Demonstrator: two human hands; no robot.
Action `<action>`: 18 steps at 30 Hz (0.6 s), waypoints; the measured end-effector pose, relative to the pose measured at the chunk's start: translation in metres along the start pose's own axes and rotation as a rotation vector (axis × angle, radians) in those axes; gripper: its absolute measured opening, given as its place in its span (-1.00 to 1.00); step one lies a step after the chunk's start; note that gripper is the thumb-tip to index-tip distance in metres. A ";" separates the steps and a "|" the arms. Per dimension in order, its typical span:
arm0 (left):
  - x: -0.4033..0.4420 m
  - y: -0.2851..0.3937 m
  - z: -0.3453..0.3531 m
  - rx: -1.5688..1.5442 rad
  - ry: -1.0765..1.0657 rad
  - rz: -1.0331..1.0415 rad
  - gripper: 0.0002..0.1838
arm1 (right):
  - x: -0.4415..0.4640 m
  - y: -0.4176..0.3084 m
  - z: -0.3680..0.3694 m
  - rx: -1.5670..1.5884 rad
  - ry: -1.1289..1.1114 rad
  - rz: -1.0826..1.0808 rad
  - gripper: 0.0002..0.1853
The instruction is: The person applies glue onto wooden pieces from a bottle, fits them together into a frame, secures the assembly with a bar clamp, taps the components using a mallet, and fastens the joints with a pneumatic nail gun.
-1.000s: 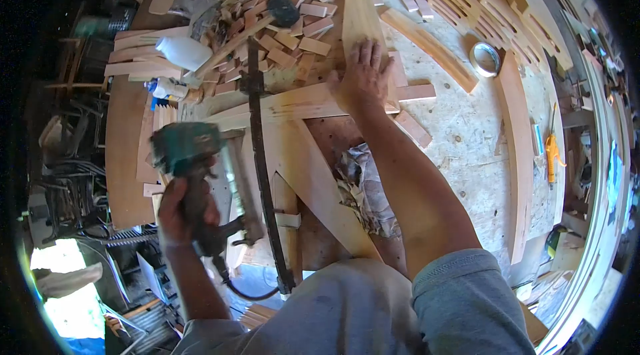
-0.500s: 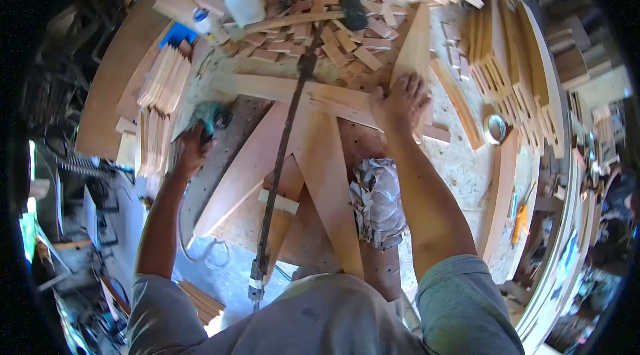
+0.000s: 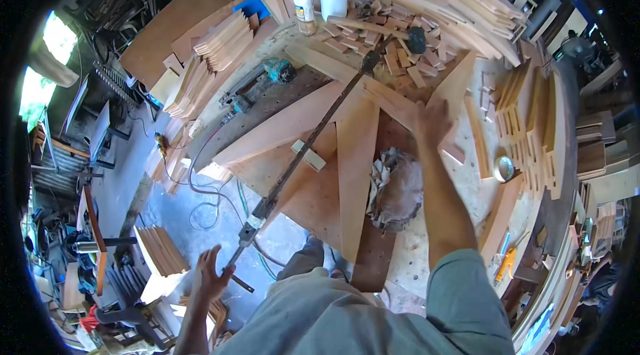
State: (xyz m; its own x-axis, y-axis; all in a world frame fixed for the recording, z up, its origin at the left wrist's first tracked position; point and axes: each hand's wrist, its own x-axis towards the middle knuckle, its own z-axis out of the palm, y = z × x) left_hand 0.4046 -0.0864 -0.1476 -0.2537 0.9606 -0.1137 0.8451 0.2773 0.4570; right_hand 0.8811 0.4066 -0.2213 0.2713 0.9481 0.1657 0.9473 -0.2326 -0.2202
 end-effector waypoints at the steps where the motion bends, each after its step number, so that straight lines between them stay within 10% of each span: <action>1: -0.018 0.006 0.006 -0.015 0.010 0.004 -0.42 | -0.048 -0.017 -0.040 0.432 0.052 -0.030 -0.54; 3: -0.044 0.021 0.018 -0.018 0.065 0.055 -0.39 | -0.101 -0.023 -0.028 0.819 0.281 -0.482 -0.60; 6: -0.057 0.044 0.032 0.187 0.136 0.246 -0.46 | -0.177 -0.013 -0.058 0.656 -0.158 -0.660 -0.60; 8: -0.065 0.055 0.040 0.394 0.202 0.422 -0.54 | -0.194 0.000 -0.056 0.390 0.187 -0.867 -0.61; 16: -0.050 -0.013 0.071 0.356 0.222 0.483 -0.68 | -0.191 0.083 -0.091 0.448 0.061 -0.746 -0.65; 18: -0.042 -0.022 0.071 0.205 0.191 0.525 -0.63 | -0.199 0.119 -0.098 0.530 0.003 -0.313 -0.65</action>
State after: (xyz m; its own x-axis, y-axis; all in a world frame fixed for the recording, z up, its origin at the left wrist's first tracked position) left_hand 0.4300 -0.1317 -0.2155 0.1590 0.9548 0.2512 0.9491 -0.2179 0.2275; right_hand 0.9564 0.1688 -0.1866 -0.0049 0.9533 0.3018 0.7689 0.1966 -0.6084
